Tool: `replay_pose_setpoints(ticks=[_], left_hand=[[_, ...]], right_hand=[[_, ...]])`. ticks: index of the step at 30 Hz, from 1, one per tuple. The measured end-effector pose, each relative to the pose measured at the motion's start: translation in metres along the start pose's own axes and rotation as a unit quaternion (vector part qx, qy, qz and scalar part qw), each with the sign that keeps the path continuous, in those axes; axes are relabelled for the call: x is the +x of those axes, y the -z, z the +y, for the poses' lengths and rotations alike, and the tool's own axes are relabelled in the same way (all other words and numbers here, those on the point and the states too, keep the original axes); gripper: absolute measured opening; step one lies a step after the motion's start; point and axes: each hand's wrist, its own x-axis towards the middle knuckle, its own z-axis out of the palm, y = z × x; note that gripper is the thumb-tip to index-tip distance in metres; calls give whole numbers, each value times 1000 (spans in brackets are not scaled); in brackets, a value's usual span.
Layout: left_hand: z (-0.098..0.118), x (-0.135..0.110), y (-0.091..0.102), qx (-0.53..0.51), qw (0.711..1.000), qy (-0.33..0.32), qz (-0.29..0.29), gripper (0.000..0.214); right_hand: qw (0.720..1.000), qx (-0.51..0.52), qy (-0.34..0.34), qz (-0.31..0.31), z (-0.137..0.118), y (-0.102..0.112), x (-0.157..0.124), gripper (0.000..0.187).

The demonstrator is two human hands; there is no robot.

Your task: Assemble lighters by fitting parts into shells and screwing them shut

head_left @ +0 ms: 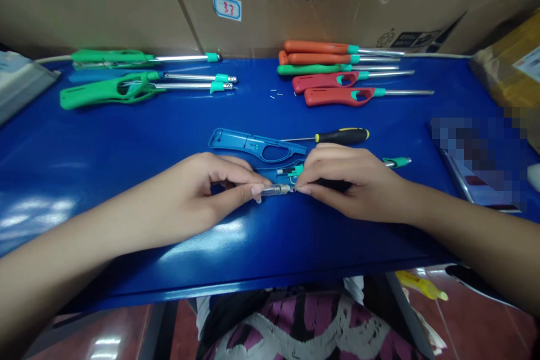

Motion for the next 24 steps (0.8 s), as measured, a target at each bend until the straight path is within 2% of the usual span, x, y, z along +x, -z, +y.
replay_pose_setpoints(ticks=[7,16,24], left_hand=[[8,-1,0,4,1000,14,-26,33],[3,0,-1,-7,1000,3,-11,29],[7,-1,-2,-1,1000,12,-24,32]], right_hand=[[1000,2,2,-3,0,0,1,10],[1000,0,4,-6,1,-1,1,10],[1000,-3,5,-9,2,-1,1,11]])
